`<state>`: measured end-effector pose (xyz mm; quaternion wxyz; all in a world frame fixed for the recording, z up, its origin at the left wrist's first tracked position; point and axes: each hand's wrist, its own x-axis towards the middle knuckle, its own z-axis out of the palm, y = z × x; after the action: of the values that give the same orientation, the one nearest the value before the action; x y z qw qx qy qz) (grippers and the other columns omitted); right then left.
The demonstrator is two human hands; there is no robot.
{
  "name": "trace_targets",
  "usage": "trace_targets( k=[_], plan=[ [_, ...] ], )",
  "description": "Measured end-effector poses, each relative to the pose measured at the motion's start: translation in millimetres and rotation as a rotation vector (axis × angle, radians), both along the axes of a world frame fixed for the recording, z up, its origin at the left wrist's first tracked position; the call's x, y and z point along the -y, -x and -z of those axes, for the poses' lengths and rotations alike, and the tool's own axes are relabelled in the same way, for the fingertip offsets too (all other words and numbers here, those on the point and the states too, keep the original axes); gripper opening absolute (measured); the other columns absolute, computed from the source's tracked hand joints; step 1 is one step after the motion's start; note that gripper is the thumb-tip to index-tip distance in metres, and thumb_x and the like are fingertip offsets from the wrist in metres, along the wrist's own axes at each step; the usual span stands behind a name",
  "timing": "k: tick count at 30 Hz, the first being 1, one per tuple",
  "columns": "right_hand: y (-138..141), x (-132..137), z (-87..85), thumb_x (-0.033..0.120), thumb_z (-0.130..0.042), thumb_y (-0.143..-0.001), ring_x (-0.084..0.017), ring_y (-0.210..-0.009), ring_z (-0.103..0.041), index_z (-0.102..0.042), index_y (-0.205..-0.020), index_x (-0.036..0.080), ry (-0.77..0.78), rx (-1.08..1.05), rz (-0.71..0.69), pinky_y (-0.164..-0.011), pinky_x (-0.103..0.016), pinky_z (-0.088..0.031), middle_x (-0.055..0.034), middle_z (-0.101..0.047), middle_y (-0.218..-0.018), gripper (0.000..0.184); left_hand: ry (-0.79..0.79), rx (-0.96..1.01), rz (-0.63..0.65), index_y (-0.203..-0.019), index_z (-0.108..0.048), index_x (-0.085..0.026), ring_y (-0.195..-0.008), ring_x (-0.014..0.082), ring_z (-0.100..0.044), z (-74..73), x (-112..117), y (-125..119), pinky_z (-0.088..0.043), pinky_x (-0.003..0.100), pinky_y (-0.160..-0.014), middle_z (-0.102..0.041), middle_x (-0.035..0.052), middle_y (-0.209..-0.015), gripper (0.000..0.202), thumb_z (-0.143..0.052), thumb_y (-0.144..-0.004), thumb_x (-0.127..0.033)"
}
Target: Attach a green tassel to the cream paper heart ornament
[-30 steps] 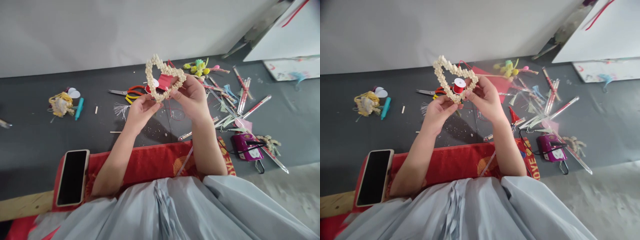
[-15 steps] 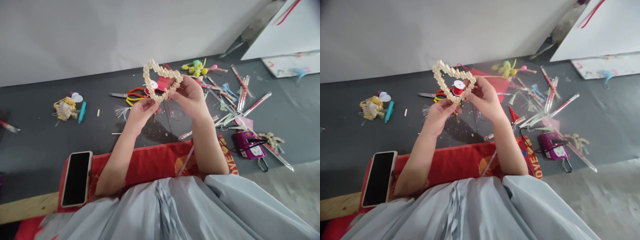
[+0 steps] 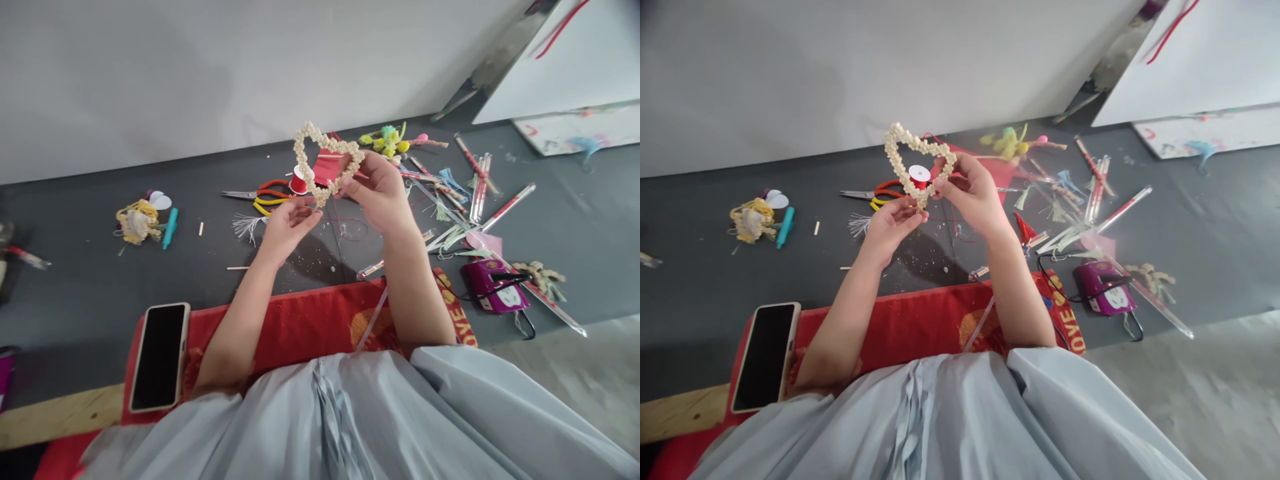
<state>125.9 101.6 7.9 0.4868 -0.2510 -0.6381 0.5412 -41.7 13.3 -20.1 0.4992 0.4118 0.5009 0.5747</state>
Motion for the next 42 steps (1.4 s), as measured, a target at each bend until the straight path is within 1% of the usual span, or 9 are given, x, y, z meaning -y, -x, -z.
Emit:
trace_targets(
  k=[3, 6, 13, 18, 22, 26, 31, 35, 42],
  plan=[
    [1.9, 1.3, 1.3, 0.042, -0.081, -0.077, -0.010, -0.073, -0.061, -0.064, -0.100, 0.025, 0.003, -0.004, -0.017, -0.071, -0.028, -0.063, 0.0008, -0.065, -0.089, 0.033, -0.076, 0.008, -0.007, -0.103, -0.067, -0.021, -0.099, 0.0199, -0.073, -1.2, 0.8, -3.4, -0.056, 0.037, -0.096, -0.076, 0.0055, -0.102, 0.061, -0.092, -0.064, -0.060],
    [3.8, 2.0, 3.1, 0.041, -0.081, -0.079, -0.010, -0.073, -0.062, -0.064, -0.103, 0.025, -0.006, -0.020, -0.047, -0.072, -0.030, -0.063, -0.0003, -0.066, -0.094, 0.034, -0.099, 0.030, -0.014, -0.101, -0.066, -0.022, -0.095, 0.0196, -0.073, -3.0, 1.1, -5.6, -0.057, 0.039, -0.096, -0.076, 0.0047, -0.100, 0.060, -0.091, -0.064, -0.063],
    [5.3, 2.3, 3.9, 0.043, -0.081, -0.078, -0.010, -0.073, -0.062, -0.065, -0.101, 0.024, 0.003, -0.031, -0.059, -0.072, -0.030, -0.063, -0.0008, -0.067, -0.097, 0.034, -0.060, 0.059, -0.004, -0.100, -0.063, -0.023, -0.088, 0.0184, -0.074, -5.3, 0.7, -6.4, -0.058, 0.038, -0.091, -0.076, 0.0028, -0.098, 0.063, -0.091, -0.061, -0.064],
    [5.4, 1.9, 4.6, 0.049, -0.081, -0.079, -0.011, -0.074, -0.062, -0.065, -0.101, 0.025, -0.003, -0.031, -0.058, -0.072, -0.030, -0.064, -0.0011, -0.066, -0.096, 0.036, -0.040, 0.072, -0.001, -0.098, -0.064, -0.023, -0.085, 0.0185, -0.074, -2.8, -0.5, -6.4, -0.057, 0.034, -0.080, -0.075, 0.0009, -0.092, 0.063, -0.091, -0.060, -0.066],
    [4.1, 1.6, 3.5, 0.051, -0.081, -0.078, -0.011, -0.074, -0.061, -0.066, -0.101, 0.026, -0.025, -0.024, -0.064, -0.071, -0.030, -0.063, -0.0011, -0.067, -0.096, 0.037, -0.044, 0.079, 0.017, -0.098, -0.066, -0.022, -0.083, 0.0176, -0.073, -2.0, -0.9, -6.2, -0.057, 0.034, -0.081, -0.074, 0.0014, -0.090, 0.062, -0.091, -0.061, -0.066],
    [2.8, 3.0, -0.9, 0.050, -0.082, -0.077, -0.011, -0.075, -0.062, -0.066, -0.100, 0.027, -0.034, -0.016, -0.064, -0.071, -0.030, -0.063, -0.0005, -0.068, -0.096, 0.036, -0.067, 0.081, 0.047, -0.100, -0.068, -0.022, -0.082, 0.0163, -0.072, -3.1, 0.0, -5.7, -0.058, 0.034, -0.082, -0.074, 0.0013, -0.088, 0.059, -0.090, -0.065, -0.064],
    [1.9, 3.7, -4.5, 0.048, -0.085, -0.074, -0.013, -0.078, -0.063, -0.067, -0.101, 0.028, -0.025, 0.018, -0.061, -0.076, -0.033, -0.065, -0.0002, -0.069, -0.095, 0.038, -0.119, 0.090, 0.039, -0.101, -0.067, -0.023, -0.082, 0.0165, -0.072, -2.0, -1.2, -5.4, -0.059, 0.036, -0.086, -0.074, 0.0009, -0.089, 0.059, -0.092, -0.064, -0.062],
    [0.0, 0.3, -8.4, 0.049, -0.085, -0.076, -0.015, -0.084, -0.067, -0.067, -0.103, 0.029, -0.049, 0.021, -0.071, -0.077, -0.035, -0.066, -0.0010, -0.070, -0.099, 0.038, -0.170, 0.054, 0.007, -0.107, -0.066, -0.024, -0.093, 0.0181, -0.073, 1.1, -3.2, -2.4, -0.057, 0.038, -0.094, -0.075, 0.0024, -0.099, 0.060, -0.093, -0.065, -0.057],
    [-3.4, -7.7, -32.8, 0.056, -0.077, -0.084, -0.015, -0.099, -0.070, -0.066, -0.120, 0.025, -0.179, 0.232, -0.013, -0.093, -0.034, -0.065, -0.0027, -0.071, -0.115, 0.049, -0.189, 0.026, 0.028, -0.106, -0.068, -0.025, -0.093, 0.0167, -0.073, 2.5, -4.6, 4.1, -0.056, 0.036, -0.095, -0.078, 0.0029, -0.097, 0.062, -0.094, -0.061, -0.059]
  ],
)
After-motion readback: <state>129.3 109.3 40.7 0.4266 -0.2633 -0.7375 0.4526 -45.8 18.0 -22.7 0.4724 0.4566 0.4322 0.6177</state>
